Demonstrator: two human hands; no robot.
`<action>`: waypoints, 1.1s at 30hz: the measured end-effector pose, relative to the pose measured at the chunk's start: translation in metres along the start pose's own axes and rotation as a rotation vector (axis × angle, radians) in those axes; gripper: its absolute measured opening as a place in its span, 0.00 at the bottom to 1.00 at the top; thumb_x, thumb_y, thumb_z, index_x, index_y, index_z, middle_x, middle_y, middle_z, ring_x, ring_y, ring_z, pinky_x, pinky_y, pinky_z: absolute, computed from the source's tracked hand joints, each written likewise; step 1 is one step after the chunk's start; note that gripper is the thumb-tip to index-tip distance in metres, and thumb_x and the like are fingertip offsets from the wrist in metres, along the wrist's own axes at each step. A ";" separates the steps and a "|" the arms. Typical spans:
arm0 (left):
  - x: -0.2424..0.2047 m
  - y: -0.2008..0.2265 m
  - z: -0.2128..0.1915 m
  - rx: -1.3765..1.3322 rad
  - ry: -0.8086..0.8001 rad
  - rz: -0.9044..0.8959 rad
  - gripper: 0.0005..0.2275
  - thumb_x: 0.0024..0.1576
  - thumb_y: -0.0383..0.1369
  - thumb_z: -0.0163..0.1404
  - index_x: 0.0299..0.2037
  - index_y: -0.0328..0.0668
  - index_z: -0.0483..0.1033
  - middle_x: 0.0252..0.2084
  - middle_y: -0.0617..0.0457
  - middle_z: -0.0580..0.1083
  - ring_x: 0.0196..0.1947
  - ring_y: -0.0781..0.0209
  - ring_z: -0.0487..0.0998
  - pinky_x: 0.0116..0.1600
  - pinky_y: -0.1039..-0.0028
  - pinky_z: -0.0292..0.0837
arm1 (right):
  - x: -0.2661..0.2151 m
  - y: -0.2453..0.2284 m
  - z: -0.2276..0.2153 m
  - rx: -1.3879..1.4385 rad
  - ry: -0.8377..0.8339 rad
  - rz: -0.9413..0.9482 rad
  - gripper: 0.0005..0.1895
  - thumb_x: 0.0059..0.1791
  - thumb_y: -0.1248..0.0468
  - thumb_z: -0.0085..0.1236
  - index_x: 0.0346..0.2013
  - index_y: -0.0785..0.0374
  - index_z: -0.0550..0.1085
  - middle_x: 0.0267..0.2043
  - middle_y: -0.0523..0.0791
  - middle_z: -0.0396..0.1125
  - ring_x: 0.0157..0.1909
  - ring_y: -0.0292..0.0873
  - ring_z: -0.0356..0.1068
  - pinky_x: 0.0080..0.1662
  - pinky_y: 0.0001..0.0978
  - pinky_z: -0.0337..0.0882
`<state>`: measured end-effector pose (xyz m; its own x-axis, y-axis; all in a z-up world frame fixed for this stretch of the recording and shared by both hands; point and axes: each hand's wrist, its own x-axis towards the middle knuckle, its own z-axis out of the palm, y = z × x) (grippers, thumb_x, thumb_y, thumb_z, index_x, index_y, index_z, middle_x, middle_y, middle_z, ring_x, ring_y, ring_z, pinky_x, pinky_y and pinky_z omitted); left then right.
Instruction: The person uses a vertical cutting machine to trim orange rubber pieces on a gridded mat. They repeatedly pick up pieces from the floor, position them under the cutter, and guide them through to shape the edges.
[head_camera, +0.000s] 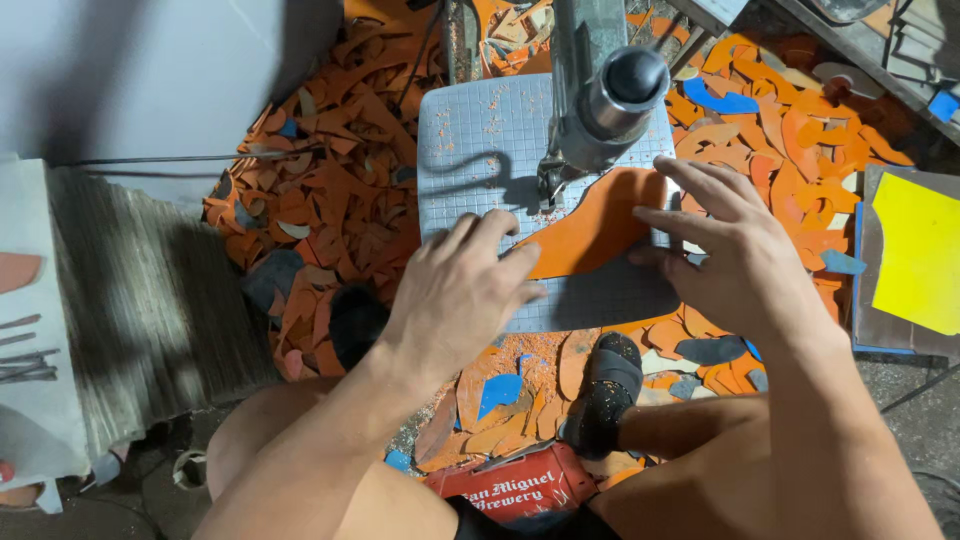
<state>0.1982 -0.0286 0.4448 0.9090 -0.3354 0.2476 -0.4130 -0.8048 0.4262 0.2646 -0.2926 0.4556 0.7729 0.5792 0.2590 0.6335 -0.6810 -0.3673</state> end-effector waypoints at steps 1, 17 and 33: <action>-0.001 -0.003 -0.001 -0.012 0.027 0.008 0.15 0.50 0.39 0.62 0.43 0.37 0.82 0.47 0.47 0.75 0.45 0.53 0.76 0.48 0.63 0.75 | 0.003 0.006 0.003 0.037 -0.043 0.033 0.26 0.35 0.75 0.63 0.47 0.58 0.81 0.67 0.51 0.67 0.66 0.56 0.65 0.62 0.44 0.68; 0.003 -0.013 0.001 -0.039 0.055 0.003 0.09 0.53 0.35 0.60 0.36 0.37 0.81 0.42 0.50 0.76 0.46 0.52 0.77 0.50 0.62 0.75 | 0.011 0.019 0.022 0.074 0.000 0.044 0.23 0.36 0.74 0.68 0.46 0.58 0.83 0.64 0.47 0.71 0.59 0.50 0.68 0.57 0.39 0.74; 0.002 -0.017 0.007 0.076 0.048 0.003 0.03 0.54 0.26 0.57 0.35 0.36 0.81 0.43 0.48 0.77 0.49 0.54 0.77 0.55 0.62 0.73 | 0.021 0.012 0.026 0.058 0.025 0.065 0.21 0.38 0.69 0.74 0.46 0.57 0.83 0.60 0.45 0.74 0.58 0.49 0.67 0.58 0.38 0.72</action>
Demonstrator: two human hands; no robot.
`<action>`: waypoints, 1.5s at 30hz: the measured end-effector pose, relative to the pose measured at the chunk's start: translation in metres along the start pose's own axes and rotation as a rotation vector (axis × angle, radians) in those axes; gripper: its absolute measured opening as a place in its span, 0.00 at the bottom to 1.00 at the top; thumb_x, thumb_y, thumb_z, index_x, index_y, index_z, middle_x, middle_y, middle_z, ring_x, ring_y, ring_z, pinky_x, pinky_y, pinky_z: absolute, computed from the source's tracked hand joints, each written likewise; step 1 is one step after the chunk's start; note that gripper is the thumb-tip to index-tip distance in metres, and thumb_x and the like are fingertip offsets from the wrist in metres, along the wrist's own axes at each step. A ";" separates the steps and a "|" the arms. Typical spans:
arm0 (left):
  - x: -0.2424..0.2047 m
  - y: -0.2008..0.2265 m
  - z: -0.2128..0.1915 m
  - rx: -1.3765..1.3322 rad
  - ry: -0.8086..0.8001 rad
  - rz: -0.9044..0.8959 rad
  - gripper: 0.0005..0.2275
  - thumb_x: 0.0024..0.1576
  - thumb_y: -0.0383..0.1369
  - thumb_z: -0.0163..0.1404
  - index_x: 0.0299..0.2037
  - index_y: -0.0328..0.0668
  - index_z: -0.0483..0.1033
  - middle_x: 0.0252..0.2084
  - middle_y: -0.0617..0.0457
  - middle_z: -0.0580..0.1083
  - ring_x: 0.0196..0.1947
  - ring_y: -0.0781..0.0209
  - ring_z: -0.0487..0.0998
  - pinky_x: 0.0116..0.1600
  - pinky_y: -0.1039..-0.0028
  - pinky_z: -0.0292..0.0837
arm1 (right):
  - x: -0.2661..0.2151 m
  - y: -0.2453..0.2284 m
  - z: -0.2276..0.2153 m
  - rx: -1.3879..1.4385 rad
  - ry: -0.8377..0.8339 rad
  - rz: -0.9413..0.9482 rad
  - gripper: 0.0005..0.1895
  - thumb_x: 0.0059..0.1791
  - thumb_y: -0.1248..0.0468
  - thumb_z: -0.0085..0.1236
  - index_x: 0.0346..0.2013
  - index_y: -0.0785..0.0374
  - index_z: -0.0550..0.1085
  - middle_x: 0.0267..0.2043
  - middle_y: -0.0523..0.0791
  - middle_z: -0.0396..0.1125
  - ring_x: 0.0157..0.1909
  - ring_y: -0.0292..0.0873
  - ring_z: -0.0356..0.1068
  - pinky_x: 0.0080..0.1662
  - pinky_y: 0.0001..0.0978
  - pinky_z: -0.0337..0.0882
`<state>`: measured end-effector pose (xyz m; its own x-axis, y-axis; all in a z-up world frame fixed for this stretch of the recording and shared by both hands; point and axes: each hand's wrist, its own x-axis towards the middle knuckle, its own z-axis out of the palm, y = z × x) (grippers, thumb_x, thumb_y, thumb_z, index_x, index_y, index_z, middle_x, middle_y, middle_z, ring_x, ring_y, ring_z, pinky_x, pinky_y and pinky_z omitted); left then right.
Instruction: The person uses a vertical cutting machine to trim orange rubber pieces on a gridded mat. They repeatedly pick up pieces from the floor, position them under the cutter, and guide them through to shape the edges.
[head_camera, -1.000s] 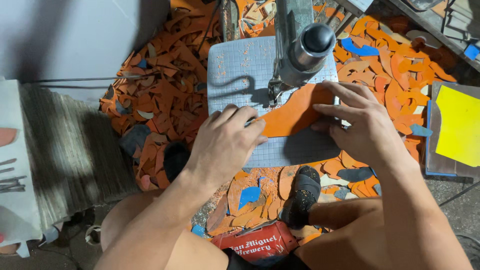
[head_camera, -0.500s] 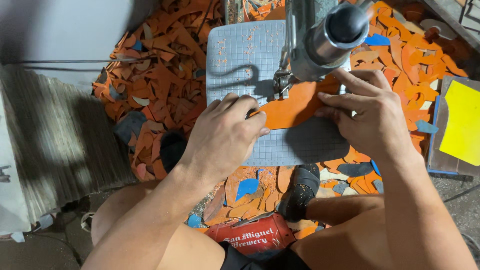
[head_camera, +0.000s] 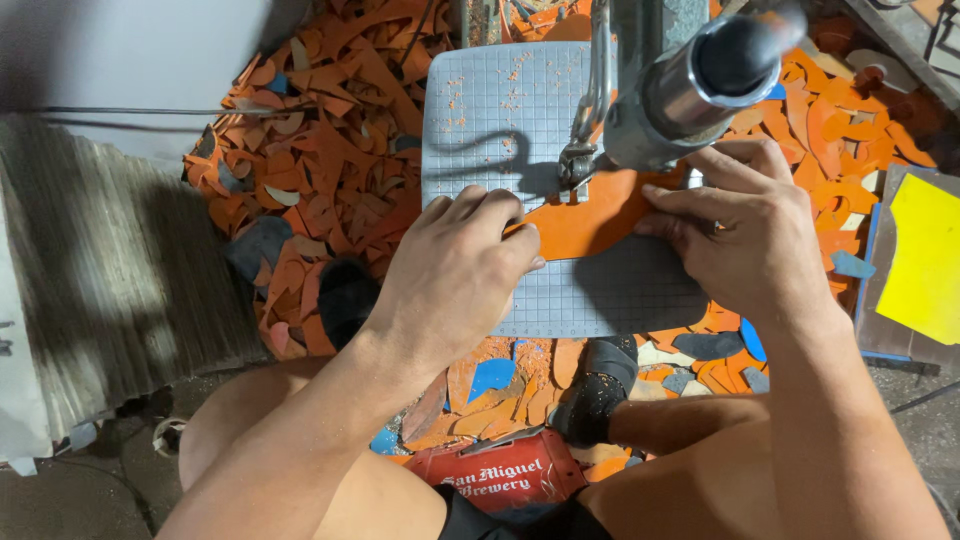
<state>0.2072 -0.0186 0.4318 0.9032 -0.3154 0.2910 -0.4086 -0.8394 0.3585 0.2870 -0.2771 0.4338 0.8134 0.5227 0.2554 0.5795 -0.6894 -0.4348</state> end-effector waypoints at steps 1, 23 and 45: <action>0.000 0.000 0.000 -0.022 0.004 -0.001 0.04 0.54 0.28 0.57 0.35 0.35 0.81 0.43 0.48 0.77 0.48 0.54 0.76 0.54 0.61 0.72 | 0.000 0.000 0.000 -0.007 -0.001 -0.001 0.20 0.39 0.68 0.74 0.46 0.57 0.84 0.59 0.45 0.74 0.58 0.49 0.67 0.58 0.38 0.72; 0.012 -0.042 0.002 0.064 -0.001 0.094 0.08 0.54 0.38 0.60 0.38 0.47 0.85 0.50 0.62 0.81 0.48 0.57 0.74 0.54 0.60 0.68 | -0.012 -0.016 0.010 -0.035 0.126 0.035 0.16 0.40 0.64 0.78 0.42 0.59 0.84 0.58 0.47 0.74 0.56 0.47 0.69 0.56 0.36 0.72; 0.050 -0.101 0.019 0.143 0.156 0.148 0.17 0.50 0.51 0.63 0.39 0.47 0.86 0.54 0.61 0.81 0.52 0.60 0.73 0.58 0.60 0.64 | -0.020 -0.046 0.024 -0.084 0.235 0.026 0.18 0.42 0.60 0.79 0.40 0.64 0.81 0.48 0.47 0.71 0.51 0.50 0.71 0.52 0.41 0.72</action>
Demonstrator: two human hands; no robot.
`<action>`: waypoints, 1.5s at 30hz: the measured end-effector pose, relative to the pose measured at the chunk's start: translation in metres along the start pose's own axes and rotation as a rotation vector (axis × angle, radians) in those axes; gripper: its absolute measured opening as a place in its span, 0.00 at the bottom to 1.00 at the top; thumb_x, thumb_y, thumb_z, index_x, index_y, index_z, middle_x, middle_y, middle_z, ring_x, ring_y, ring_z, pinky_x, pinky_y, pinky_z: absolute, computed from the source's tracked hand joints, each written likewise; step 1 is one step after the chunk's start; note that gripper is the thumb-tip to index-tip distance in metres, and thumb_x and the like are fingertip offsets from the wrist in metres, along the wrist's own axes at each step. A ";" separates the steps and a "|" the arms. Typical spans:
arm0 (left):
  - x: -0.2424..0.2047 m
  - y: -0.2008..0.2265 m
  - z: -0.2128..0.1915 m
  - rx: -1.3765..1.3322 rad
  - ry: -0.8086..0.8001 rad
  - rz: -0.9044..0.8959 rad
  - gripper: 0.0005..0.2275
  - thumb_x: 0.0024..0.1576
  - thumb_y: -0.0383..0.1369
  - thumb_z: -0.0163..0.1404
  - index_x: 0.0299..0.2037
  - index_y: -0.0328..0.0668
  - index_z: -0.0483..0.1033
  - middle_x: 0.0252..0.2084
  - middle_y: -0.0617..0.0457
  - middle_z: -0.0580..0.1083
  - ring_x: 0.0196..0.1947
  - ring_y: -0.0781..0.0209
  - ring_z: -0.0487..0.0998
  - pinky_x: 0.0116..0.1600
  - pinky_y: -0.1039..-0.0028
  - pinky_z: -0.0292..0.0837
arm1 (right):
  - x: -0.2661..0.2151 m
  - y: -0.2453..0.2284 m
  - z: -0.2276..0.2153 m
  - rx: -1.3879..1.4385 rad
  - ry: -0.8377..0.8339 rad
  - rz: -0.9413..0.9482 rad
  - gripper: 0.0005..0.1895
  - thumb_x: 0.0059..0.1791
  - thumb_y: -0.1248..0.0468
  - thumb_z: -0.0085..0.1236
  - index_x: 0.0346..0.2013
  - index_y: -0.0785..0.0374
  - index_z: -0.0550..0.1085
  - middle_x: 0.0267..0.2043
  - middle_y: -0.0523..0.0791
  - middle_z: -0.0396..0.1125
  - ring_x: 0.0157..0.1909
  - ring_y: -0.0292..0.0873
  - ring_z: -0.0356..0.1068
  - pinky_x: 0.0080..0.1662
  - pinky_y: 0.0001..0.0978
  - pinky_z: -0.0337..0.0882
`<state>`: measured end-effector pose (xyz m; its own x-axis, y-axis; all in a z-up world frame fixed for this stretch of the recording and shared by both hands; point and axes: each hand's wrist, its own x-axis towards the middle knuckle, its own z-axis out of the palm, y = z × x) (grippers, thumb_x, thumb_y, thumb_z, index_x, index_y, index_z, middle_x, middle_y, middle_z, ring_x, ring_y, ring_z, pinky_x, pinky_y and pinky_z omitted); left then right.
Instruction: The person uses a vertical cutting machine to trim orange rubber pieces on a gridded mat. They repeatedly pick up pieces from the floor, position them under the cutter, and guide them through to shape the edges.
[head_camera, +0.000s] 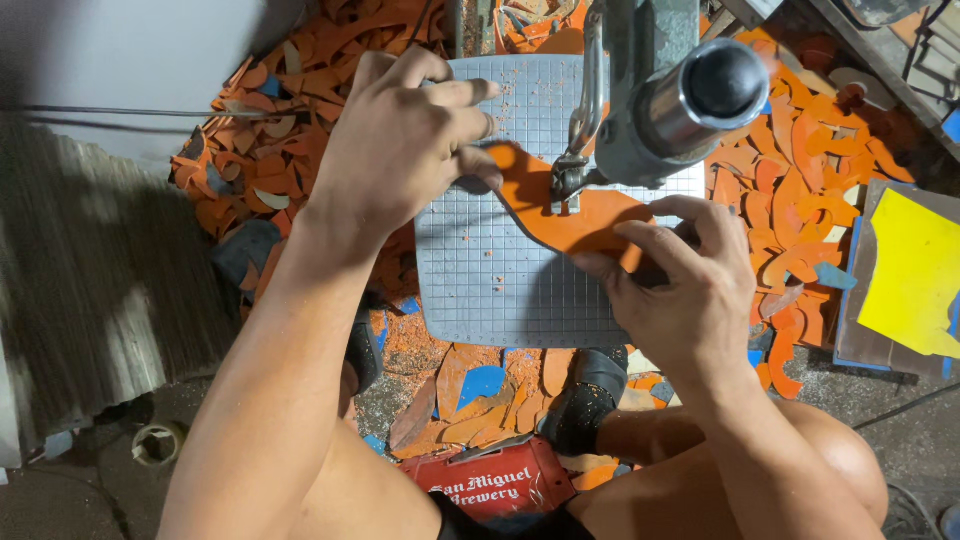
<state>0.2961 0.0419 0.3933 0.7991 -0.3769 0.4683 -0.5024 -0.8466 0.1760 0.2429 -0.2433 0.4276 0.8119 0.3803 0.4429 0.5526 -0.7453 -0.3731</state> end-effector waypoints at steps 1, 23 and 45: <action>0.001 -0.002 0.002 0.011 0.009 0.007 0.17 0.50 0.50 0.63 0.39 0.48 0.86 0.54 0.62 0.81 0.52 0.60 0.73 0.58 0.60 0.64 | 0.000 0.000 0.000 -0.017 0.003 -0.010 0.18 0.41 0.60 0.79 0.39 0.64 0.81 0.49 0.48 0.71 0.51 0.51 0.71 0.52 0.42 0.71; -0.008 0.067 -0.014 0.101 -0.245 -0.306 0.08 0.66 0.34 0.51 0.42 0.41 0.83 0.48 0.48 0.79 0.47 0.56 0.77 0.54 0.55 0.71 | 0.013 0.009 -0.020 0.162 -0.323 0.046 0.27 0.37 0.60 0.75 0.49 0.61 0.79 0.53 0.49 0.68 0.50 0.51 0.70 0.49 0.41 0.72; -0.017 0.132 0.004 0.013 -0.278 -0.443 0.32 0.62 0.46 0.43 0.68 0.21 0.58 0.75 0.37 0.52 0.76 0.43 0.49 0.73 0.36 0.37 | -0.004 0.022 -0.007 0.111 -0.220 -0.090 0.19 0.30 0.68 0.71 0.36 0.57 0.83 0.57 0.44 0.74 0.67 0.54 0.66 0.67 0.54 0.60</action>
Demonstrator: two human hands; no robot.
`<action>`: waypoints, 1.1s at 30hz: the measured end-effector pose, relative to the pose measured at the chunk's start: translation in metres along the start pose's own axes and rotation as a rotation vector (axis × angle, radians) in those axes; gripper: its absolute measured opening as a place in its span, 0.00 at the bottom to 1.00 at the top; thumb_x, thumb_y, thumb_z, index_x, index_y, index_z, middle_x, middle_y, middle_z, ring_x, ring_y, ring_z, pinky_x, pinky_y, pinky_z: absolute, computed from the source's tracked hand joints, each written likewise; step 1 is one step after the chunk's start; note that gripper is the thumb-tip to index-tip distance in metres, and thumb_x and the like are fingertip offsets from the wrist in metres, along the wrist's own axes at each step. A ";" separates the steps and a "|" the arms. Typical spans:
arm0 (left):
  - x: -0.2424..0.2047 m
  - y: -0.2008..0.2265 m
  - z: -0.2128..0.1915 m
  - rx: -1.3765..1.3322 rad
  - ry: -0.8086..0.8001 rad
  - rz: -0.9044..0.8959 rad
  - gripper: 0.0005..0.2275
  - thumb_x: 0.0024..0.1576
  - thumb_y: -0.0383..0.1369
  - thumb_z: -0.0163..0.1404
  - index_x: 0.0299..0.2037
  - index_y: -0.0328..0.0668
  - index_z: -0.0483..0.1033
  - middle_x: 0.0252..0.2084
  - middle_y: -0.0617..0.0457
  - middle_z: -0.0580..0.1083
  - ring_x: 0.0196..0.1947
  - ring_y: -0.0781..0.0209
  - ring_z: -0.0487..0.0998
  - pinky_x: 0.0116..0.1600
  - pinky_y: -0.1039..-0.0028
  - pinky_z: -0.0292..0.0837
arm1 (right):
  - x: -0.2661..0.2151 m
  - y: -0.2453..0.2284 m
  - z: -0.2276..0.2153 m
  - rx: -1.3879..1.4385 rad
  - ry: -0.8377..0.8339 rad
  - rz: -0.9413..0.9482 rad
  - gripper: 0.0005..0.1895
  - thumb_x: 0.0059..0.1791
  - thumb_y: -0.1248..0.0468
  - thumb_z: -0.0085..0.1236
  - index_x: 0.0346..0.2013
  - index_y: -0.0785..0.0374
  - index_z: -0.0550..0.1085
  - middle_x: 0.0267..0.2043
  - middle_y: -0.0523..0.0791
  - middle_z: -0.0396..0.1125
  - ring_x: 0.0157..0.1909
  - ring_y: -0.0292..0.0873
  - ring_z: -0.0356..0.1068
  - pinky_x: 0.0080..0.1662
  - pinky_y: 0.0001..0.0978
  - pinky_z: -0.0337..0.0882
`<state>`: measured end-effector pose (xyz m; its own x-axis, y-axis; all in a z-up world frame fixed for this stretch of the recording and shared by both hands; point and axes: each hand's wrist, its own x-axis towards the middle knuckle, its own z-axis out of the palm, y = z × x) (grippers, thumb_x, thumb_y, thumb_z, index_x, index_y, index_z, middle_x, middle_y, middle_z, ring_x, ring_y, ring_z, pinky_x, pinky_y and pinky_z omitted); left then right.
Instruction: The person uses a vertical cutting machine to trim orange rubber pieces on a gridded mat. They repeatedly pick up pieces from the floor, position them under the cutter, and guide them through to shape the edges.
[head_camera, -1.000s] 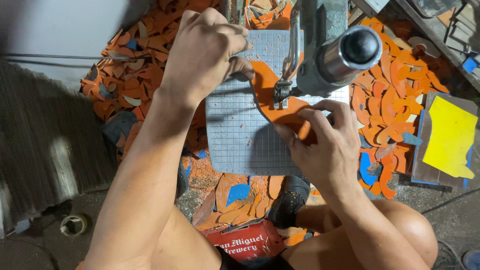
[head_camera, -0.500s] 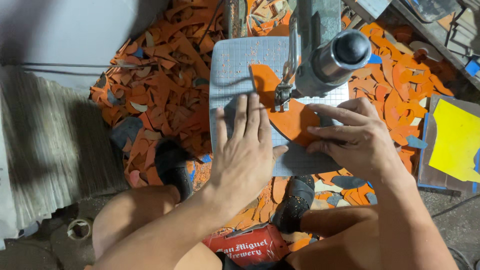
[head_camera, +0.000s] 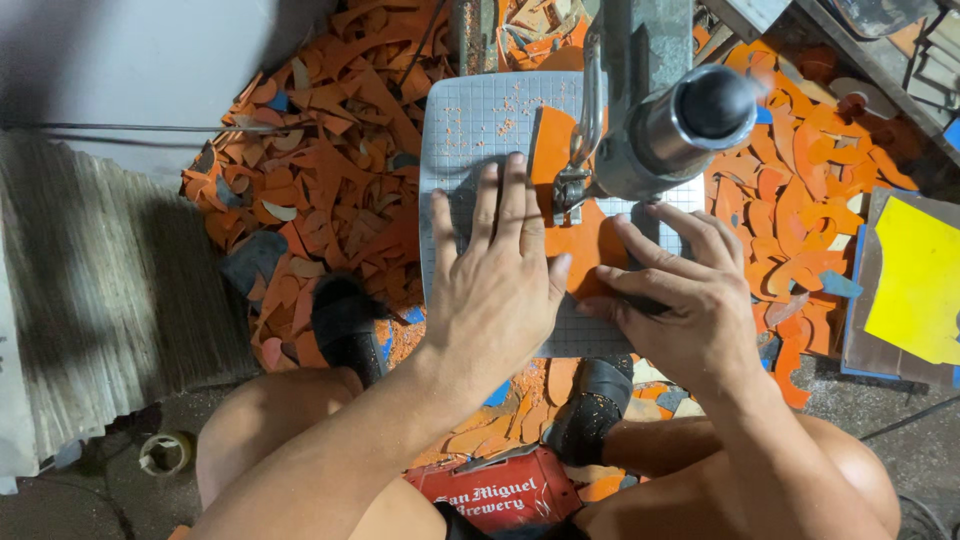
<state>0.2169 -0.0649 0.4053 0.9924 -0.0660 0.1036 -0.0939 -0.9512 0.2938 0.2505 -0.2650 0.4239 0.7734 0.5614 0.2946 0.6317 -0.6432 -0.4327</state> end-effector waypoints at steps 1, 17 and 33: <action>0.000 -0.001 -0.001 -0.003 -0.006 -0.003 0.32 0.62 0.45 0.43 0.68 0.22 0.58 0.75 0.38 0.52 0.76 0.44 0.49 0.73 0.35 0.37 | -0.001 -0.001 0.002 0.013 0.007 0.009 0.20 0.31 0.69 0.70 0.37 0.57 0.83 0.57 0.44 0.74 0.67 0.54 0.66 0.69 0.54 0.60; 0.023 -0.015 -0.005 0.012 -0.061 0.002 0.23 0.64 0.39 0.40 0.69 0.39 0.62 0.77 0.55 0.50 0.75 0.44 0.49 0.69 0.25 0.30 | 0.000 -0.026 0.032 -0.126 0.144 0.008 0.14 0.40 0.58 0.75 0.37 0.61 0.83 0.58 0.59 0.72 0.67 0.56 0.69 0.69 0.50 0.63; 0.052 -0.028 -0.017 0.006 -0.297 -0.043 0.26 0.64 0.42 0.39 0.74 0.63 0.48 0.78 0.50 0.35 0.76 0.32 0.32 0.64 0.20 0.18 | 0.011 -0.040 0.040 -0.262 0.211 -0.008 0.18 0.44 0.50 0.73 0.37 0.60 0.83 0.53 0.58 0.74 0.63 0.56 0.71 0.65 0.46 0.68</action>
<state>0.2701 -0.0370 0.4184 0.9754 -0.1097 -0.1912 -0.0515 -0.9567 0.2866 0.2321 -0.2123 0.4105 0.7449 0.4644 0.4790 0.6089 -0.7666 -0.2037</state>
